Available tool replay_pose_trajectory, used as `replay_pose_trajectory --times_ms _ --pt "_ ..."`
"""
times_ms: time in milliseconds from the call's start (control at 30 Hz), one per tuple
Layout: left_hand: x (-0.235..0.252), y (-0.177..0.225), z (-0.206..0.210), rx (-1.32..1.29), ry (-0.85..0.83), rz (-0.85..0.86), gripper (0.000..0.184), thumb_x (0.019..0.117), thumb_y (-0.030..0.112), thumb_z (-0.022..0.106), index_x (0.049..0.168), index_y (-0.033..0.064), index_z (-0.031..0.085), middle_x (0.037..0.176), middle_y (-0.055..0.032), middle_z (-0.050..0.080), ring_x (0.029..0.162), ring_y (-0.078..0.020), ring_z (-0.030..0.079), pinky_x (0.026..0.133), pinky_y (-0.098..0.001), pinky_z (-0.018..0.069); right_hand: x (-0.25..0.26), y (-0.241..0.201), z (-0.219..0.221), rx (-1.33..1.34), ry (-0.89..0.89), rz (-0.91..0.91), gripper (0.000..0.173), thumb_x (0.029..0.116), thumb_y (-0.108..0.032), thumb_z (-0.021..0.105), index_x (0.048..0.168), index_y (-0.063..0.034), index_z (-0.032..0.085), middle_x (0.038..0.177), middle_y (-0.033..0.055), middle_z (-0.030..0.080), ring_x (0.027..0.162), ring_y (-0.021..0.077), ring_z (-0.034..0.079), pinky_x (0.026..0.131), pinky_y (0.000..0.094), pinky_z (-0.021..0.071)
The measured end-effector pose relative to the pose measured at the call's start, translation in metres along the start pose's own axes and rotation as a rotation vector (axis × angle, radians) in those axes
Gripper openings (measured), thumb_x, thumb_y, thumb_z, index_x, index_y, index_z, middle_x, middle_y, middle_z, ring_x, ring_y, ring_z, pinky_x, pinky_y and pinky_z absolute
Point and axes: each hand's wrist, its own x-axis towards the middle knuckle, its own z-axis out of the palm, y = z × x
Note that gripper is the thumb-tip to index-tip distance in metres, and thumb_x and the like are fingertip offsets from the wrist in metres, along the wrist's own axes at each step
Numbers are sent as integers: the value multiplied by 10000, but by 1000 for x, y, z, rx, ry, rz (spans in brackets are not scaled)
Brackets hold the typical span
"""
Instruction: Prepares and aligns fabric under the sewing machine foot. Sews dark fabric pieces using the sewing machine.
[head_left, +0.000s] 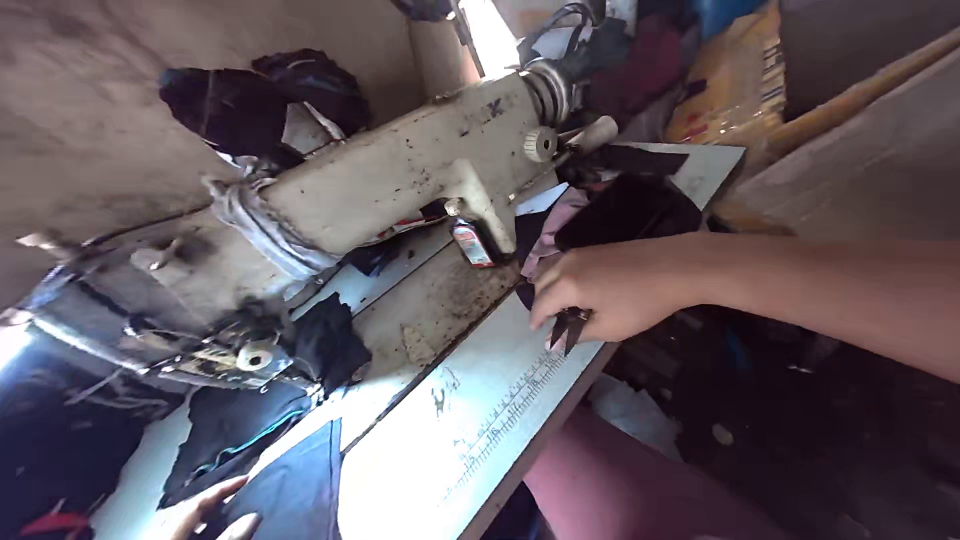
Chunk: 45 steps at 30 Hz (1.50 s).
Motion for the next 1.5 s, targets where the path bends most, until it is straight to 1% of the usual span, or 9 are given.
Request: replay_pose_trajectory --times_ms 233,433,633,733,833,933,1167,1367,1500 --pt "4 16 3 85 33 28 497 1019 278 566 1150 -201 571 1159 -439 585 1150 -619 550 989 -751 369 10 14 11 27 -5 36 191 927 -159 740 1048 -16 780 919 110 741 842 183 694 773 340 551" --pt "21 17 19 28 227 263 407 1036 208 552 1111 -192 580 1092 -401 623 1058 -514 626 976 -602 475 15 20 0 44 -53 19 219 954 -170 710 1079 2 760 948 138 726 873 197 682 801 337 537" --pt "37 42 32 248 628 357 541 995 499 537 1212 13 634 1255 -302 622 1188 -526 585 992 -744 366 45 5 29 -15 49 4 194 901 -130 758 1083 -69 785 1046 91 733 976 219 696 876 401 563" --pt "32 42 44 128 465 427 548 1062 550 379 1279 126 651 1377 -140 636 1335 -344 559 1081 -642 402 77 11 58 -11 135 -203 174 920 -97 684 1066 -79 775 1071 64 734 979 188 697 874 357 576" --pt "23 54 50 83 212 351 602 1084 523 272 1432 160 602 1512 -64 557 1442 -331 468 1102 -717 340 114 4 83 63 107 -319 229 959 -102 631 1153 -43 737 1199 112 716 1119 260 679 954 428 546" --pt "16 61 49 100 181 214 587 1077 503 279 1456 171 581 1542 -59 524 1449 -376 446 1063 -772 318 150 -6 101 155 -47 -349 364 1008 -169 614 1321 15 637 1358 200 625 1288 365 580 1049 548 457" --pt "23 30 26 57 19 -37 643 1062 554 214 1546 218 471 1642 -14 381 1531 -305 314 1169 -698 220 214 -15 113 138 -196 -261 479 1061 -342 527 1355 30 598 1401 199 585 1345 360 519 1075 608 391" --pt "1 14 29 -52 162 392 529 1090 491 333 1429 189 603 1527 -43 543 1467 -303 437 1126 -734 293 202 -2 133 138 106 -472 556 1016 -478 539 1314 -20 643 1304 164 657 1248 320 611 1024 532 486" --pt "0 13 29 -66 65 372 526 1093 485 306 1457 226 584 1549 9 521 1499 -278 388 1145 -740 231 201 -3 138 145 84 -501 577 1016 -491 523 1257 16 658 1235 180 675 1193 334 631 991 520 499"
